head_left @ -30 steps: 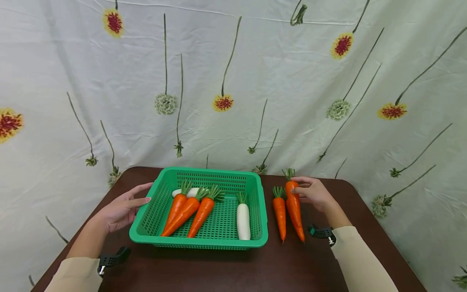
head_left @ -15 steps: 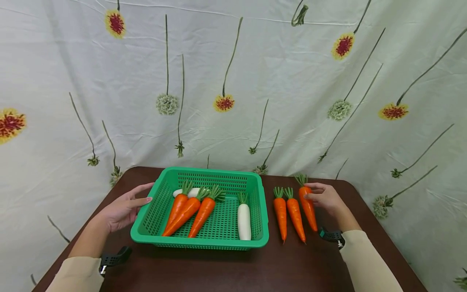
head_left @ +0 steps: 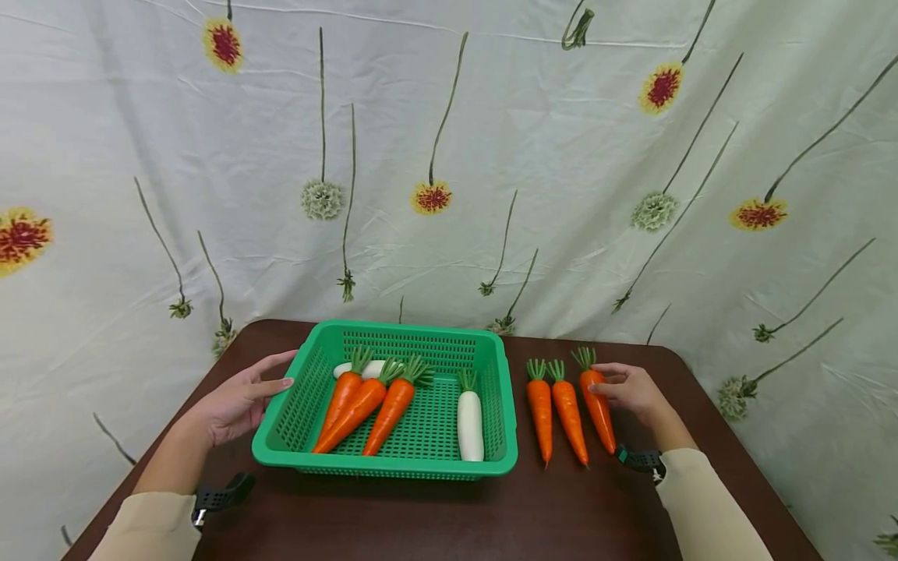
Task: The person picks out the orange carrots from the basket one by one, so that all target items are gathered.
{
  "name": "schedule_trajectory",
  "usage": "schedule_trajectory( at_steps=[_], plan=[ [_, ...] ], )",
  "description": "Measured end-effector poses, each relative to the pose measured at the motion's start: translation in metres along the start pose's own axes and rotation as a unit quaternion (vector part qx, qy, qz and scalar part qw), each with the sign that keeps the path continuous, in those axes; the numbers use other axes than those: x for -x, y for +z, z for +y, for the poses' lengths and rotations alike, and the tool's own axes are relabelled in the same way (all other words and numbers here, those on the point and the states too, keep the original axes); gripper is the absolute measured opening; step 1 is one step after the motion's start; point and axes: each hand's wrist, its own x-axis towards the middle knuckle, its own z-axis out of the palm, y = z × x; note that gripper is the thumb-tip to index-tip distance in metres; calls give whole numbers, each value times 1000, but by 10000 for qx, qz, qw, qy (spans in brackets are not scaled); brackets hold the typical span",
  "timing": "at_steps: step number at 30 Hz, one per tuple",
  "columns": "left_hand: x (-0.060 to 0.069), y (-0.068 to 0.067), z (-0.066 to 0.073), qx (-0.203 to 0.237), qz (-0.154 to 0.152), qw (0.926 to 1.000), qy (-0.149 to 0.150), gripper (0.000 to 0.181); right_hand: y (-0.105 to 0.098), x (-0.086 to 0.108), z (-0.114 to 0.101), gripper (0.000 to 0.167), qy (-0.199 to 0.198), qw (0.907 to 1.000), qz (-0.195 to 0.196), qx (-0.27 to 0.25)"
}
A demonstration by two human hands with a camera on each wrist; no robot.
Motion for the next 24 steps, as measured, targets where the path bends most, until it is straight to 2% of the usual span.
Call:
schedule_trajectory(
  at_steps=[6,19,22,24],
  plan=[
    [-1,0,0,-7,46,10000,-34,70,1,0,5,58,90,9999,-17,56],
    [-2,-3,-1,31,7,10000,-58,66,3,5,1,63,283,9995,-102,125],
    [-2,-3,-1,22,18,10000,-53,67,4,6,-4,64,184,9989,1,421],
    [-1,-2,-1,8,23,10000,-45,67,6,5,-9,63,48,9972,219,714]
  ],
)
